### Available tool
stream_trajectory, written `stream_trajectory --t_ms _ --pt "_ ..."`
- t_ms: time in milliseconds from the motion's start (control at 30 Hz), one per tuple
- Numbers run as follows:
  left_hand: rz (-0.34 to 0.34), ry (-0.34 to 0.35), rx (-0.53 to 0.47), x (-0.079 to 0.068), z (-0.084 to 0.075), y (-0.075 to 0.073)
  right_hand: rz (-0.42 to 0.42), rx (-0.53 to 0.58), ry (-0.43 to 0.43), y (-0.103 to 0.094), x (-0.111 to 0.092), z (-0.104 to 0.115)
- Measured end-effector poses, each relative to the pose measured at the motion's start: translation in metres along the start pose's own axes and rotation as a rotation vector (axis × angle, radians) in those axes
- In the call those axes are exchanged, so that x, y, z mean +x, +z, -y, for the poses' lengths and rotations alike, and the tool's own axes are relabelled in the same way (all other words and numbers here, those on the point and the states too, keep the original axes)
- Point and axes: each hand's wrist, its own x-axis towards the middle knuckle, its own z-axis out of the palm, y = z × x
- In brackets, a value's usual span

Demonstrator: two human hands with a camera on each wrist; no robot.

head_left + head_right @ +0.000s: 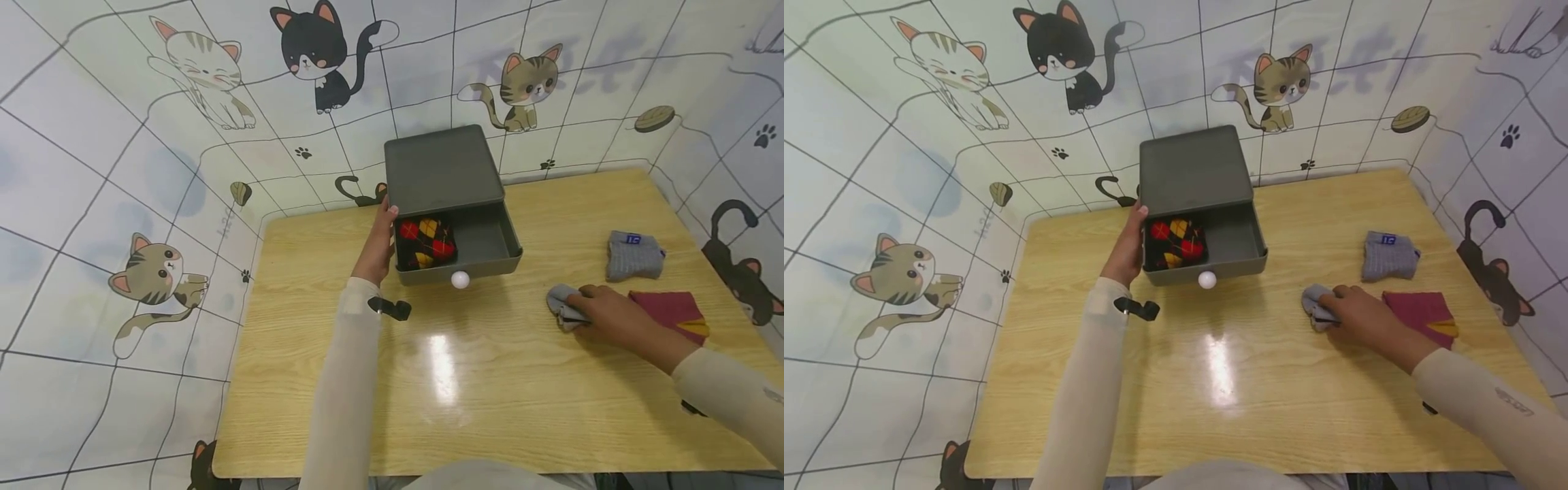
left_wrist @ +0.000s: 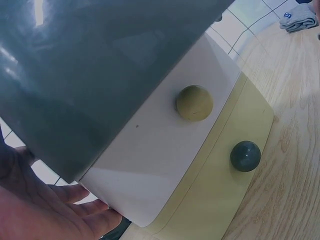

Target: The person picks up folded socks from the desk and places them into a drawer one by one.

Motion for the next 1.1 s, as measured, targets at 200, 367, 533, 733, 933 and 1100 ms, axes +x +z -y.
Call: stream_trajectory --t_ms 200,367,533,733,933,1100 --pt "0.005 0.007 -0.005 -0.001 0.000 -0.002 -0.083 0.010 -0.077 0.001 0.001 -0.007" --pt "0.005 0.009 -0.014 -0.001 0.000 -0.002 -0.218 -0.057 -0.192 -0.007 0.002 -0.011" --pt "0.016 0.022 -0.017 -0.002 0.000 -0.002 -0.316 -0.094 -0.135 -0.054 0.014 -0.002" --pt "0.006 0.017 -0.014 -0.001 0.001 -0.002 -0.444 -0.112 -0.140 -0.140 0.046 0.032" --pt "0.006 0.004 -0.029 0.001 0.000 0.000 -0.505 -0.071 -0.224 -0.186 0.076 0.070" --pt "-0.007 -0.002 -0.037 0.000 -0.001 0.002 -0.467 -0.040 -0.326 -0.186 0.101 0.093"
